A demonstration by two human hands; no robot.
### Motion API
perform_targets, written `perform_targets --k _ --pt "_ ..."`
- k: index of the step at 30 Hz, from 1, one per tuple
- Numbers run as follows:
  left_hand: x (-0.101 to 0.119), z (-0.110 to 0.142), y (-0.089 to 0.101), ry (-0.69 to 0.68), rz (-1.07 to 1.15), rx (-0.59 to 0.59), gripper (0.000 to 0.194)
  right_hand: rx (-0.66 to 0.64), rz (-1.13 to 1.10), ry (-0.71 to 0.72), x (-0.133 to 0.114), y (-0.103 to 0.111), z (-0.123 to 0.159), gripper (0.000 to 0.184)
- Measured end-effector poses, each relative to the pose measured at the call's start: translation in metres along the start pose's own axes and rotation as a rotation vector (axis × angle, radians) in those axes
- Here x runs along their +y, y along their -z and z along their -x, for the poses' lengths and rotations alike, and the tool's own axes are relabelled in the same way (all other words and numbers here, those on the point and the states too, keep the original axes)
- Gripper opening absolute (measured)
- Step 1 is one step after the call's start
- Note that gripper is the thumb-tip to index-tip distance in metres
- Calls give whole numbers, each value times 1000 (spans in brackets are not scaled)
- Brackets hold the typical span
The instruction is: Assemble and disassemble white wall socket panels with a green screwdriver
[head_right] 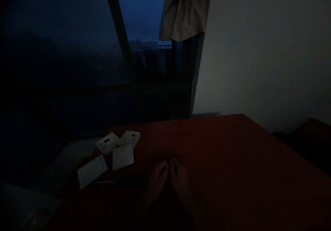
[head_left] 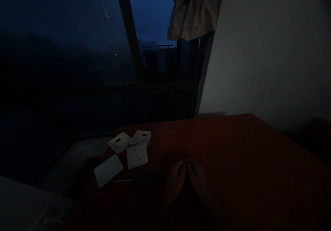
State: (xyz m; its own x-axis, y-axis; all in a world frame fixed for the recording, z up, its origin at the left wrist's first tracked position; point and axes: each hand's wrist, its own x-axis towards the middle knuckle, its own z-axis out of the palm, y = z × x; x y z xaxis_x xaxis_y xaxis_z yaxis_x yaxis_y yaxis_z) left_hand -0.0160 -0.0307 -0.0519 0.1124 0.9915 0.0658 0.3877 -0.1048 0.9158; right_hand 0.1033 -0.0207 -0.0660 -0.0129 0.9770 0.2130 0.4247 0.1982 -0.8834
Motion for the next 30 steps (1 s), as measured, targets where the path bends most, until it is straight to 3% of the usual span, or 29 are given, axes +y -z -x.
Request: perform_targets --k 30 --pt "-1 1 -1 1 -48 -11 32 -6 -3 -14 -1 0 0 30"
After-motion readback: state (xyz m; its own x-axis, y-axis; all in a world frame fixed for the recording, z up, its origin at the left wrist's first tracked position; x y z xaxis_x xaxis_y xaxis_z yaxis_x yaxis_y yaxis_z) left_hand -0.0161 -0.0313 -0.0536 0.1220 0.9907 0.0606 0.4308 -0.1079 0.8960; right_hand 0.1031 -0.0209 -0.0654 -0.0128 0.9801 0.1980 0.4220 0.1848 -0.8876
